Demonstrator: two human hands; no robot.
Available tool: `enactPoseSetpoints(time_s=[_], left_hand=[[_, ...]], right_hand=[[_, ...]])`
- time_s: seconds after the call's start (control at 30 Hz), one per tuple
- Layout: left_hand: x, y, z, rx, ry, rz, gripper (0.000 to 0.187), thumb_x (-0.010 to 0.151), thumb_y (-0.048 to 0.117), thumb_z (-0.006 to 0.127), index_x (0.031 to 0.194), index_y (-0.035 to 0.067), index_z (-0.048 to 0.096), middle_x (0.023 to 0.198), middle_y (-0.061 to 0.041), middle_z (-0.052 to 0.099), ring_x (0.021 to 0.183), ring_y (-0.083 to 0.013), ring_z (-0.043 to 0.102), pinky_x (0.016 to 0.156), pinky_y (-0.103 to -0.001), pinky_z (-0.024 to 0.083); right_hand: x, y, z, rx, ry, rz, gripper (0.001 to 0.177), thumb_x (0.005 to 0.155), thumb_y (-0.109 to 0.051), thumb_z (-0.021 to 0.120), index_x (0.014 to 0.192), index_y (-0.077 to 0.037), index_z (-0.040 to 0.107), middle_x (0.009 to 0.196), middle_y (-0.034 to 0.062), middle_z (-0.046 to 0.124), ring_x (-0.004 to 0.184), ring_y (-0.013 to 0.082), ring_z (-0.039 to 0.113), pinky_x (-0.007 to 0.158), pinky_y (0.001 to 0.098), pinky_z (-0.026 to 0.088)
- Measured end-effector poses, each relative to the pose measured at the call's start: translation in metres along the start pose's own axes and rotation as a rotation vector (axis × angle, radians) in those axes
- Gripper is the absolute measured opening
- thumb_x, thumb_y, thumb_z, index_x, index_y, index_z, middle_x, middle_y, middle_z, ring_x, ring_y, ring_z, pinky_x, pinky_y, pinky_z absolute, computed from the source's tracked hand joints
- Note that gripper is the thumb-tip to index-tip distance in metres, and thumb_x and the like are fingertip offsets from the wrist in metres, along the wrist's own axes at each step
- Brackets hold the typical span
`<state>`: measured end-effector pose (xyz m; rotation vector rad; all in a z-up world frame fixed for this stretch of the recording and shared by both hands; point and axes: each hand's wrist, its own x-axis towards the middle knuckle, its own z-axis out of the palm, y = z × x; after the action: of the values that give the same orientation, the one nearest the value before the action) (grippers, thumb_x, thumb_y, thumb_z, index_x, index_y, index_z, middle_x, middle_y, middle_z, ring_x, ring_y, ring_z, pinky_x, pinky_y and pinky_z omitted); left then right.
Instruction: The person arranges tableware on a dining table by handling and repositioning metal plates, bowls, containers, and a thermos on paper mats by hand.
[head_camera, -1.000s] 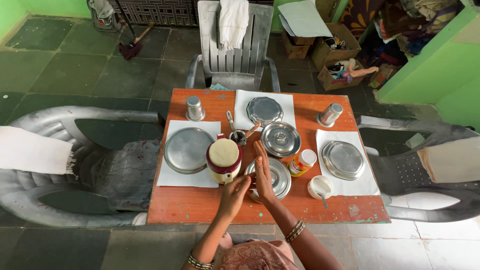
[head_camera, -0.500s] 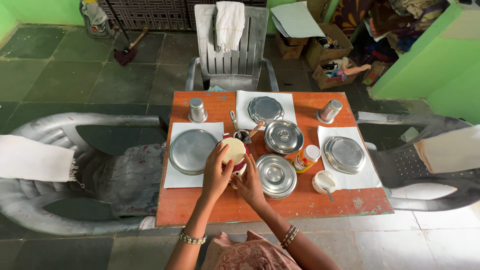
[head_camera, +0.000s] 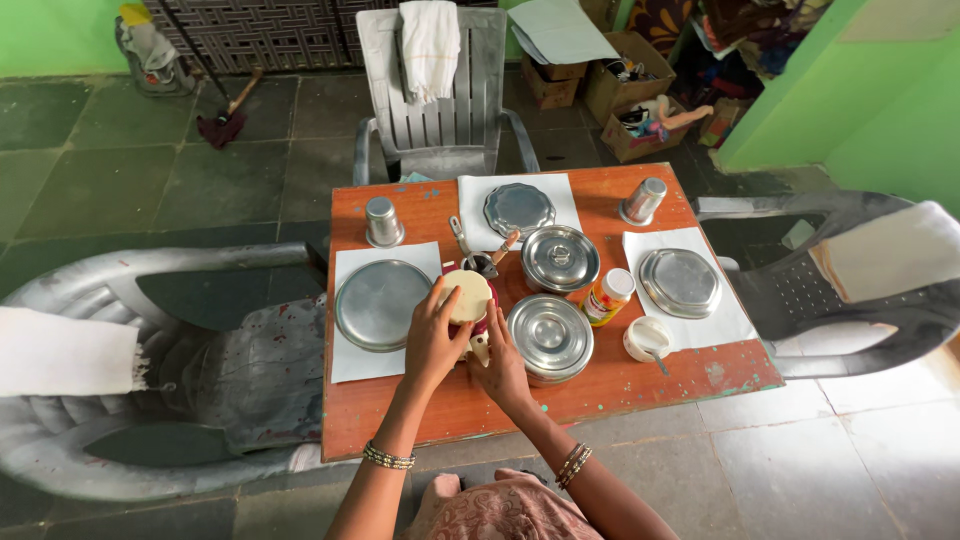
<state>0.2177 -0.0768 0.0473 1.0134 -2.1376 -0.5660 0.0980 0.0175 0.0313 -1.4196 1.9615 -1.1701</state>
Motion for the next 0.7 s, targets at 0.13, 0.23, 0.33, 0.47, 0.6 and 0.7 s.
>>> enactPoseSetpoints(time_s=[0.13,0.23,0.33,0.47,0.6,0.7], left_hand=[[-0.005,0.005,-0.004,0.021,0.044,0.019,0.062,0.082,0.024,0.080,0.139,0.008,0.061,0.156,-0.015,0.043,0.127,-0.0383,0.053,0.104,-0.045,0.048],[-0.011,0.010,-0.006,0.048,0.029,-0.012,0.061,0.082,0.026,0.080,0.138,0.011,0.061,0.155,-0.013,0.046,0.122,-0.0363,0.057,0.100,-0.045,0.050],[-0.015,0.014,-0.006,0.067,0.028,-0.005,0.061,0.081,0.028,0.081,0.137,0.012,0.062,0.152,-0.012,0.047,0.121,-0.0362,0.059,0.097,-0.045,0.051],[-0.018,0.013,-0.004,0.020,-0.004,-0.006,0.062,0.081,0.029,0.082,0.138,0.013,0.063,0.151,-0.011,0.049,0.121,-0.0354,0.059,0.097,-0.045,0.051],[-0.015,0.007,-0.005,-0.028,-0.025,0.054,0.061,0.082,0.025,0.082,0.138,0.011,0.062,0.153,-0.012,0.049,0.121,-0.0362,0.060,0.099,-0.045,0.050],[-0.012,0.006,-0.007,-0.043,-0.051,0.063,0.061,0.082,0.025,0.081,0.139,0.011,0.062,0.153,-0.012,0.049,0.119,-0.0360,0.060,0.099,-0.045,0.050]], right_hand=[[-0.004,0.008,-0.001,0.005,0.025,-0.031,0.106,0.077,-0.005,0.077,0.163,-0.019,0.016,0.163,0.0228,0.032,0.112,0.0374,0.067,0.090,0.0413,0.057],[-0.008,0.016,-0.005,0.002,0.056,-0.109,0.106,0.074,-0.002,0.076,0.163,-0.019,0.020,0.162,0.0210,0.034,0.124,0.0398,0.060,0.093,0.0418,0.056],[-0.012,0.018,-0.009,0.006,0.085,-0.164,0.104,0.074,-0.002,0.075,0.163,-0.017,0.024,0.161,0.0179,0.038,0.127,0.0370,0.060,0.095,0.0406,0.056],[-0.022,0.011,-0.013,0.035,0.048,-0.024,0.100,0.075,-0.006,0.075,0.161,-0.018,0.025,0.161,0.0130,0.041,0.104,0.0276,0.069,0.085,0.0354,0.059],[-0.027,0.007,-0.009,0.023,0.069,0.018,0.101,0.076,-0.009,0.078,0.161,-0.017,0.023,0.162,0.0166,0.037,0.091,0.0244,0.070,0.078,0.0338,0.059],[-0.028,0.007,-0.008,0.030,0.079,0.022,0.099,0.077,-0.010,0.079,0.160,-0.018,0.025,0.162,0.0177,0.038,0.093,0.0245,0.070,0.076,0.0338,0.060]])
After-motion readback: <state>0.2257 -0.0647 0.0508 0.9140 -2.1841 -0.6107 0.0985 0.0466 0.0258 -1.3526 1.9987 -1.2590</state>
